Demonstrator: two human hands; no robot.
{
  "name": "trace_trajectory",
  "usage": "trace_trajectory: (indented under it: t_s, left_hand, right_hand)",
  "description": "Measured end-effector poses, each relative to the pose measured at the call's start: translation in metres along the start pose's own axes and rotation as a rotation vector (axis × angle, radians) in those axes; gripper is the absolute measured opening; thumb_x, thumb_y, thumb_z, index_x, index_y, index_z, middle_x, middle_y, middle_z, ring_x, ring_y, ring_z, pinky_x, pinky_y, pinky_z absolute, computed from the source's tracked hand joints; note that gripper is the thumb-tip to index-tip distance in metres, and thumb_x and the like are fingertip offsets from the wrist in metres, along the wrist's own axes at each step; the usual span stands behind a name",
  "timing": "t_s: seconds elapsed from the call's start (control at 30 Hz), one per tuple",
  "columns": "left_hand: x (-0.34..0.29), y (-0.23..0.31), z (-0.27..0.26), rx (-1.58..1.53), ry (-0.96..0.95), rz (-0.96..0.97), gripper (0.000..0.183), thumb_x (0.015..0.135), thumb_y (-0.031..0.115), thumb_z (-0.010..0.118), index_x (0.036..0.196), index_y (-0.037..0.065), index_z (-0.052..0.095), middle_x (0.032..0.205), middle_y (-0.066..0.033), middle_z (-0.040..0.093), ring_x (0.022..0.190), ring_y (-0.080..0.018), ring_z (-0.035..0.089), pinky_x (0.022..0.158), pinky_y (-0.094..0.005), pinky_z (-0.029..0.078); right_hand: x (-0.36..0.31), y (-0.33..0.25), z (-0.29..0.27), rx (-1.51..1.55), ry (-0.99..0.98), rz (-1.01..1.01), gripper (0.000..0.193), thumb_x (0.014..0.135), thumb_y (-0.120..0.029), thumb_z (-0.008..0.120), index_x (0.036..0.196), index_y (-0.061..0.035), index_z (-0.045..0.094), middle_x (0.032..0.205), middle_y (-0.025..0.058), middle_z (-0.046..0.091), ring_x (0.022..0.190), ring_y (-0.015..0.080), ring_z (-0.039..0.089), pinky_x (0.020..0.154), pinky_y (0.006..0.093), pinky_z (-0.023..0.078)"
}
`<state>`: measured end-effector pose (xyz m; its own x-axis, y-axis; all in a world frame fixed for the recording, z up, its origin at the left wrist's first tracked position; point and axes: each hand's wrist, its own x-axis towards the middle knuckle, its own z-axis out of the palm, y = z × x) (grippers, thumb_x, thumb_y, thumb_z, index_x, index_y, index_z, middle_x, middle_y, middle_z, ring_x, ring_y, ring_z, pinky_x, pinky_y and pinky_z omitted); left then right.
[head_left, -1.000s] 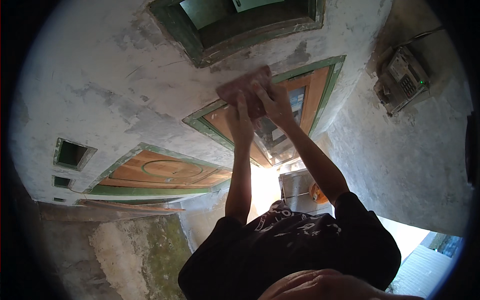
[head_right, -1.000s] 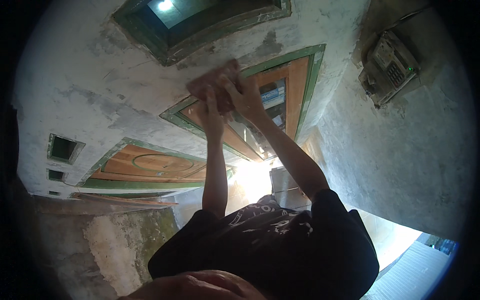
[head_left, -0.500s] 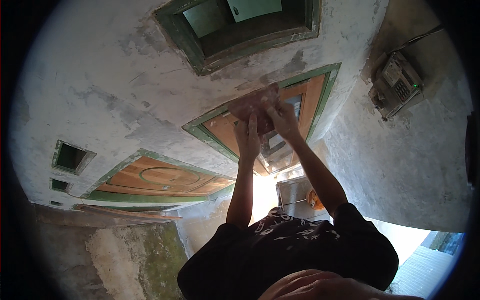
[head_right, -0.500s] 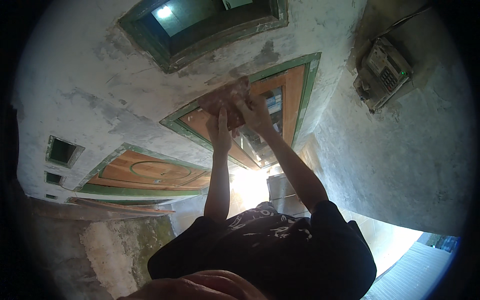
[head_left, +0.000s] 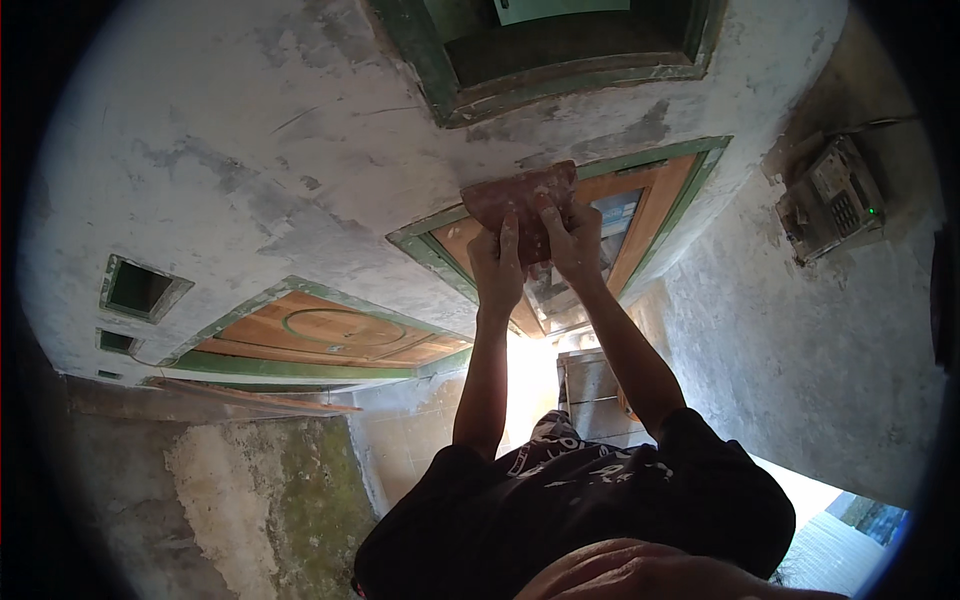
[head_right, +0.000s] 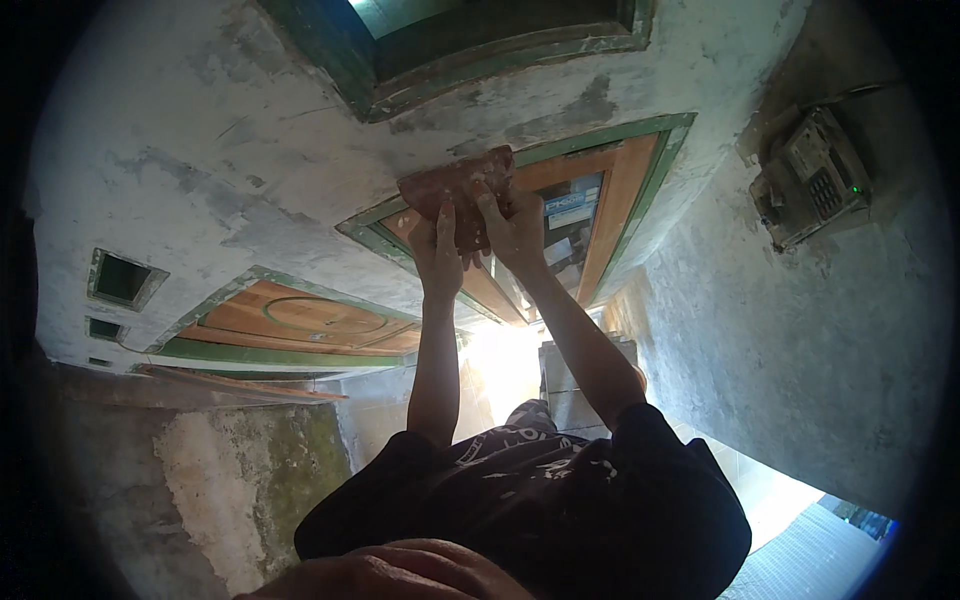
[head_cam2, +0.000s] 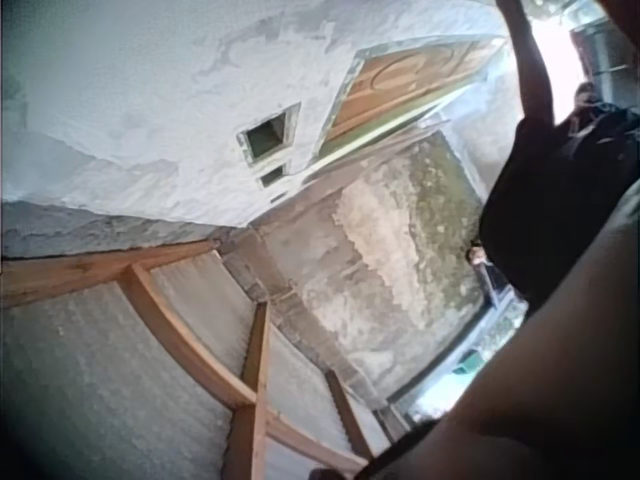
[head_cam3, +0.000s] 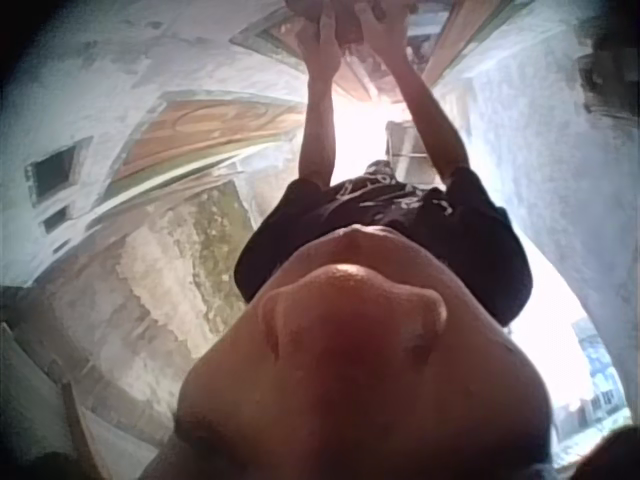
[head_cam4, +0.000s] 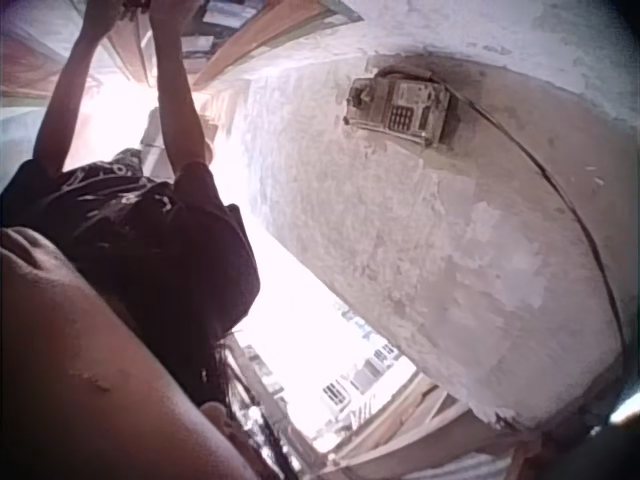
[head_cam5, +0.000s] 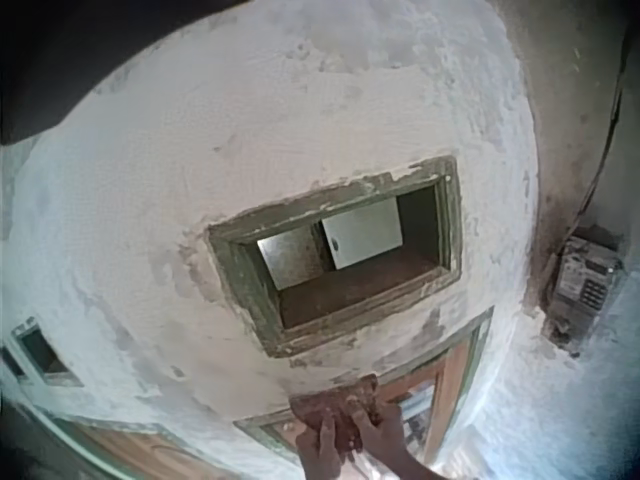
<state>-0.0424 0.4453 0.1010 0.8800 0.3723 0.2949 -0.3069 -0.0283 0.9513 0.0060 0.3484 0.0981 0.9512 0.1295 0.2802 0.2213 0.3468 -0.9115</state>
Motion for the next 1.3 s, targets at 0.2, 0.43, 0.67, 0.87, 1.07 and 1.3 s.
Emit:
trace_trajectory:
  t_s: [0.2,0.43,0.67,0.87,1.07,1.3]
  left_hand:
    - [-0.001,0.010,0.007,-0.028,0.059,0.022,0.028,0.096,0.021,0.048,0.085,-0.003,0.057,0.053,-0.0045,0.054,0.039,-0.0085,0.049,0.034,-0.0230,0.036]
    - [0.007,0.015,0.002,0.047,0.098,0.156,0.030,0.096,0.023,0.048,0.081,-0.001,0.058,0.051,-0.0003,0.050,0.039,-0.0058,0.045,0.034,-0.0211,0.031]
    - [0.010,0.033,0.007,-0.022,0.109,0.082,0.026,0.096,0.022,0.048,0.084,0.001,0.058,0.052,0.0024,0.047,0.039,-0.0032,0.040,0.033,-0.0203,0.028]
    - [0.007,0.013,0.004,0.116,0.187,0.154,0.036,0.096,0.025,0.049,0.073,-0.002,0.056,0.053,-0.0026,0.052,0.047,-0.0061,0.047,0.041,-0.0228,0.035]
    - [0.021,0.031,0.000,0.076,0.142,0.038,0.033,0.095,0.024,0.051,0.086,-0.006,0.061,0.064,-0.0039,0.056,0.060,-0.0064,0.048,0.054,-0.0244,0.040]
    - [0.021,0.025,0.004,0.030,0.199,0.064,0.029,0.095,0.026,0.051,0.081,0.002,0.060,0.056,0.0028,0.050,0.039,-0.0030,0.040,0.033,-0.0202,0.026]
  right_hand:
    - [0.001,-0.006,0.002,-0.047,0.011,-0.004,0.025,0.091,-0.019,0.059,0.076,0.0004,0.062,0.054,0.0013,0.057,0.045,0.0041,0.048,0.039,0.0213,0.035]
    - [0.004,-0.020,0.013,-0.020,-0.001,-0.079,0.030,0.091,-0.020,0.059,0.068,0.0000,0.059,0.049,0.0008,0.054,0.043,0.0036,0.047,0.038,0.0215,0.032]
    - [0.008,-0.028,0.014,-0.114,-0.009,-0.068,0.033,0.090,-0.022,0.060,0.068,0.0021,0.058,0.049,0.0015,0.053,0.041,0.0054,0.048,0.036,0.0226,0.035]
    - [0.001,-0.020,0.011,-0.033,0.002,0.007,0.033,0.089,-0.024,0.061,0.070,0.0030,0.060,0.050,0.0021,0.054,0.042,0.0053,0.049,0.038,0.0230,0.036]
    - [0.017,-0.047,0.020,-0.060,0.011,-0.105,0.035,0.090,-0.026,0.061,0.070,0.0032,0.060,0.050,0.0012,0.053,0.045,0.0037,0.047,0.040,0.0234,0.035]
    - [0.019,-0.032,0.017,-0.154,0.024,-0.154,0.038,0.090,-0.028,0.061,0.067,0.0025,0.058,0.048,0.0017,0.051,0.043,0.0041,0.047,0.037,0.0238,0.034]
